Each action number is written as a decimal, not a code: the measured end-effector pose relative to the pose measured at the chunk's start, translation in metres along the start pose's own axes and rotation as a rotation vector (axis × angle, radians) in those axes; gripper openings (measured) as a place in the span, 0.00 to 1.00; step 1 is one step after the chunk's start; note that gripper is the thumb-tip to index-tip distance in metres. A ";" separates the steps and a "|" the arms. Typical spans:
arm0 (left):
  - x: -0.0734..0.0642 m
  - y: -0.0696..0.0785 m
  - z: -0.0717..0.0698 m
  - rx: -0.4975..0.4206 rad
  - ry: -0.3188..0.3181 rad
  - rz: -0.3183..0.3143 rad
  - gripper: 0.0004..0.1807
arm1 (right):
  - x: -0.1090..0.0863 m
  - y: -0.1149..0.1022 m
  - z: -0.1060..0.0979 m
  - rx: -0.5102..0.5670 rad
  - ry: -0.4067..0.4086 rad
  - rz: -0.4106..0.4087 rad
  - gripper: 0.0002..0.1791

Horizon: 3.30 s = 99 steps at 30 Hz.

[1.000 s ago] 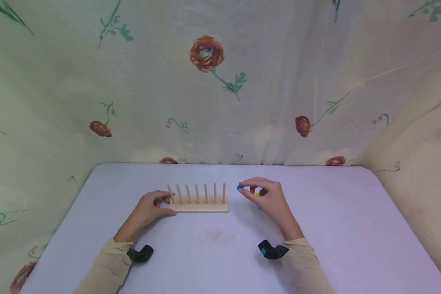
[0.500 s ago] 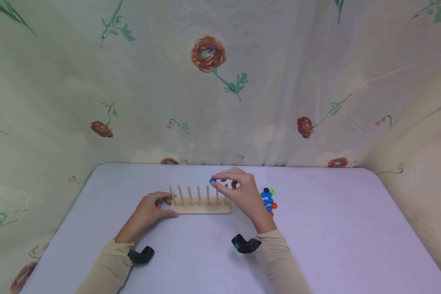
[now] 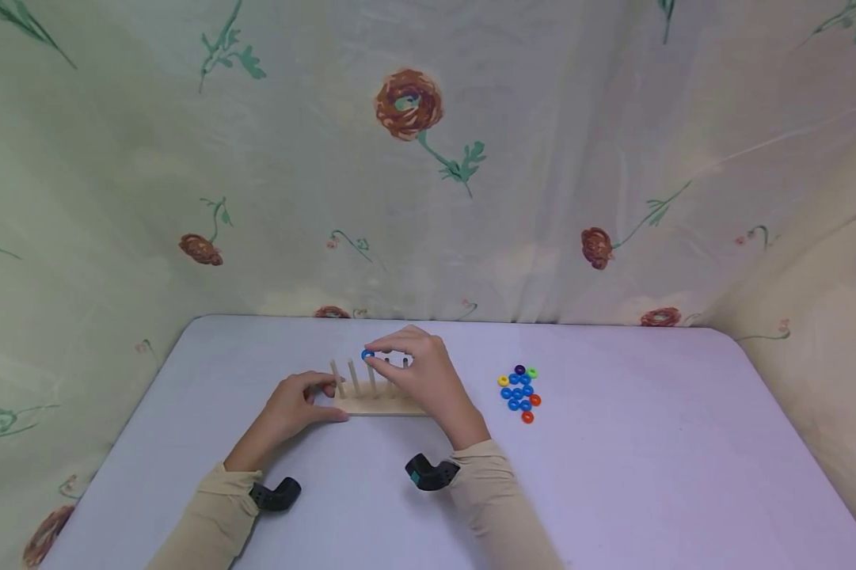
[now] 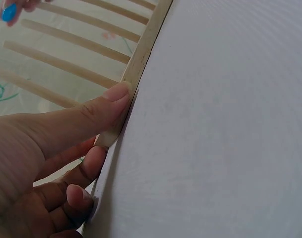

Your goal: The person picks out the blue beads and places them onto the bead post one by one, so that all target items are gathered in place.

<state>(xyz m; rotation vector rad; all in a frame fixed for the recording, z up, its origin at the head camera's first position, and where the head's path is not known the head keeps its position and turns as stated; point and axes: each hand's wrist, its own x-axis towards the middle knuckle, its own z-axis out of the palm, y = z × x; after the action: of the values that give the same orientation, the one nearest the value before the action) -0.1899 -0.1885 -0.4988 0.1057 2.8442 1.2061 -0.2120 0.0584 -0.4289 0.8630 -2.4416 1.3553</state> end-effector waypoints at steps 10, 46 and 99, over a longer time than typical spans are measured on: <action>0.000 0.000 0.001 0.003 -0.001 0.006 0.29 | 0.012 -0.013 0.025 -0.108 0.027 -0.122 0.08; -0.001 0.000 -0.001 -0.023 -0.010 0.003 0.26 | 0.010 -0.015 0.052 -0.294 0.107 -0.268 0.08; 0.000 -0.003 0.002 -0.018 0.002 -0.029 0.32 | -0.027 0.011 -0.040 -0.348 0.192 -0.162 0.15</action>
<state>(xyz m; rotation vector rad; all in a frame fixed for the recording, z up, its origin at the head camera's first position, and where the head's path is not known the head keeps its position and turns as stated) -0.1895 -0.1888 -0.5021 0.0625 2.8259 1.2262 -0.2002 0.1065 -0.4265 0.7819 -2.3058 0.8771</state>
